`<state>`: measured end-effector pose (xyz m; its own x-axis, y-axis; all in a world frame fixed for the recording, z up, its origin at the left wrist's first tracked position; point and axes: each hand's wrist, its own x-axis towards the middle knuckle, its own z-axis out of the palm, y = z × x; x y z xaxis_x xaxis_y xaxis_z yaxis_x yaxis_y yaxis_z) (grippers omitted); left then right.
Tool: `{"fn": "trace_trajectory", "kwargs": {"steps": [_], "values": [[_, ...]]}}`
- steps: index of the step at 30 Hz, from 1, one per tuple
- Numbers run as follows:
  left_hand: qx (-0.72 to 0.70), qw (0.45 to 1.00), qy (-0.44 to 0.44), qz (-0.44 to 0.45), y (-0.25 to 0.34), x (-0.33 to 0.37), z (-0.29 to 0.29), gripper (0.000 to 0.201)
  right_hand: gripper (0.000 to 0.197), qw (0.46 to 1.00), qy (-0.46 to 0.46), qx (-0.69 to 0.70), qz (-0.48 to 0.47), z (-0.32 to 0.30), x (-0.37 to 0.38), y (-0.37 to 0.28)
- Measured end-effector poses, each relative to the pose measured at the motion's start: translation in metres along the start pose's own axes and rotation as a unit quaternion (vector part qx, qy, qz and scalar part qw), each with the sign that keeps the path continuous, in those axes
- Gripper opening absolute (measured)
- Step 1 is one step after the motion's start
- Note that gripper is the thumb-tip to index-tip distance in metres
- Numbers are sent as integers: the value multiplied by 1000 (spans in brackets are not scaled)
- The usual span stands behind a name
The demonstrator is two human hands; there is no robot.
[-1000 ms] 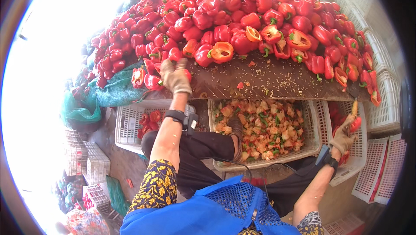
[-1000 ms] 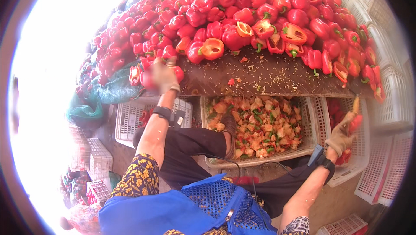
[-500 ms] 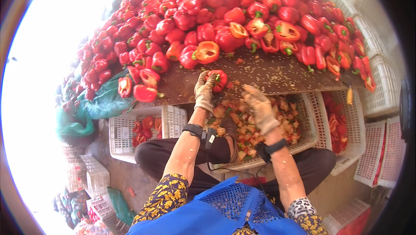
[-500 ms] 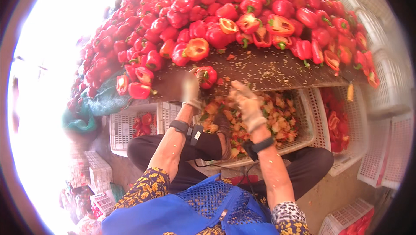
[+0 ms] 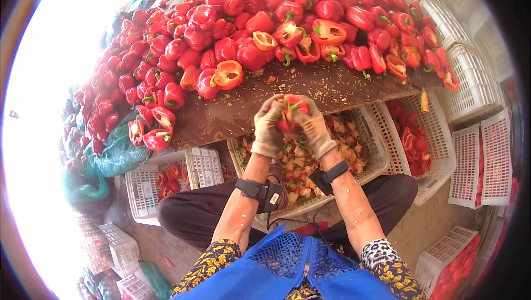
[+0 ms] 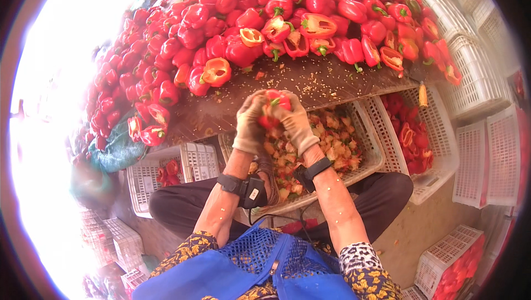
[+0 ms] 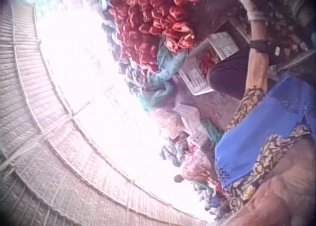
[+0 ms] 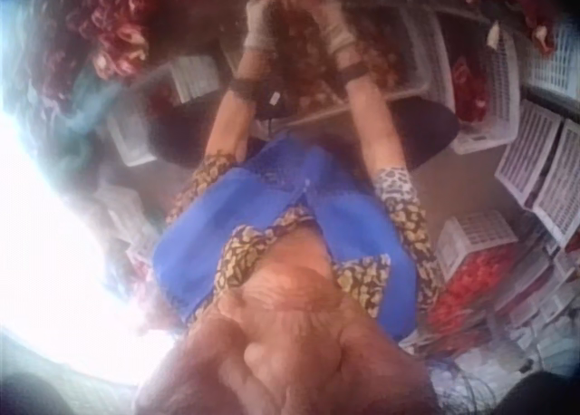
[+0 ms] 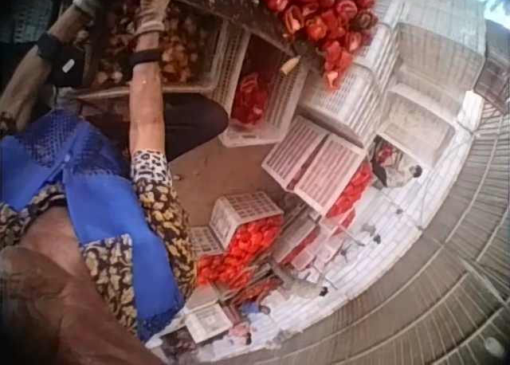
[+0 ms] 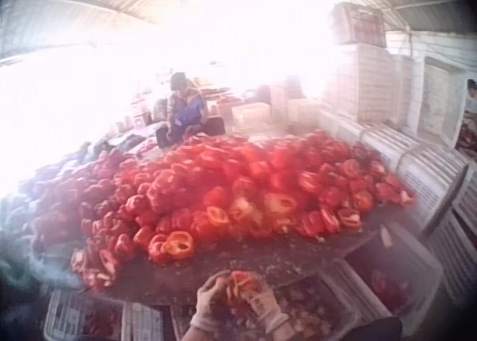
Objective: The person prepares red peppers by hand, pulling out the stems and removing the core and seeds before placing the cleaned pepper into a bin.
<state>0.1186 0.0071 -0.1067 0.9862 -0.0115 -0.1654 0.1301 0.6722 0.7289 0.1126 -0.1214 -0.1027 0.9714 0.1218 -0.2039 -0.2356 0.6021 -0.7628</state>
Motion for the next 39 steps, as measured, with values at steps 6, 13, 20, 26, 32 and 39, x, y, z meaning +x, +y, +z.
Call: {"fn": "trace_trajectory", "kwargs": {"steps": [6, 13, 20, 26, 32, 39], "values": [[-157, 987, -35, -5, 22, -4, 6, 50, 45, 993, -16, 84, 76, 6, 6, -21], [-123, 992, -37, -6, 27, -25, 5, 64, 94, 919, 135, -365, 72, -41, 53, -35], [47, 998, 19, 32, 20, -29, 32, 80, 40, 968, -74, -241, -8, 30, -39, -39], [286, 954, -17, 86, 23, -52, 62, 60, 35, 975, -49, -172, -129, 12, -61, -21], [130, 991, 14, -26, 27, -66, 85, 26, 29, 963, -79, -204, -157, 10, -87, -38], [315, 941, -107, 57, 61, -52, 140, 19, 19, 968, -24, -163, -189, 34, -104, -96]]}}
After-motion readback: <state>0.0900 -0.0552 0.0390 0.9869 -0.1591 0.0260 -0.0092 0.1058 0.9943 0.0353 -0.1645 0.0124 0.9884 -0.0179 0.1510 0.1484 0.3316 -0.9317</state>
